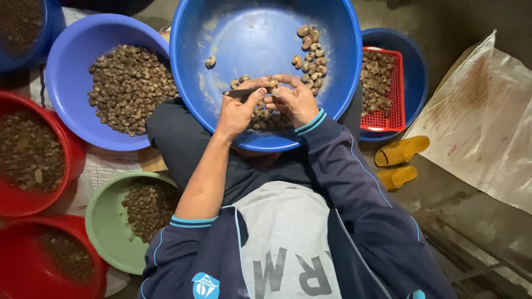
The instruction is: The person is manually processing cashew nuts using a small knife to remove the shells or skins.
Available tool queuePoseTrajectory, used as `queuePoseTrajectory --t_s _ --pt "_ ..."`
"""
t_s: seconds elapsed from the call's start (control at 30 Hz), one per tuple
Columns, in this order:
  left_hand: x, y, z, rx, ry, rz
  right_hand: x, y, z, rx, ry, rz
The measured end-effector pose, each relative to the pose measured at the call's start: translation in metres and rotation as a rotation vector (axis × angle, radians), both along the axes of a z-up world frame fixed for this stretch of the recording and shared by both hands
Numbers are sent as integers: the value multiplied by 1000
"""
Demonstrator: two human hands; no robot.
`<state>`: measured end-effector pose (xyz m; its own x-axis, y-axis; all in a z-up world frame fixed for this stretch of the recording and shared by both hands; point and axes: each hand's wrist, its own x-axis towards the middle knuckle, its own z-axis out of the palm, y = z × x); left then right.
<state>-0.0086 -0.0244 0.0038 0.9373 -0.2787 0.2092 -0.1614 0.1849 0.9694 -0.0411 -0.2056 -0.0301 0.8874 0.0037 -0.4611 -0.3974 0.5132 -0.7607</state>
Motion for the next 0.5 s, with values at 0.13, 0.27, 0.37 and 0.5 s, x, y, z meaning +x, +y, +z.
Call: queuePoseTrajectory --t_s 0.13,0.27,0.37,0.5 --pt "-1 1 11 50 -78 -3 -2 2 -5 -9 6 20" --pt "-2 4 18 86 -19 -4 -2 6 -2 32 6 -26" --pt "-2 1 13 50 -19 -6 -2 6 -1 29 5 -35" --pt "-2 4 1 33 5 23 -6 5 2 -4 5 -30"
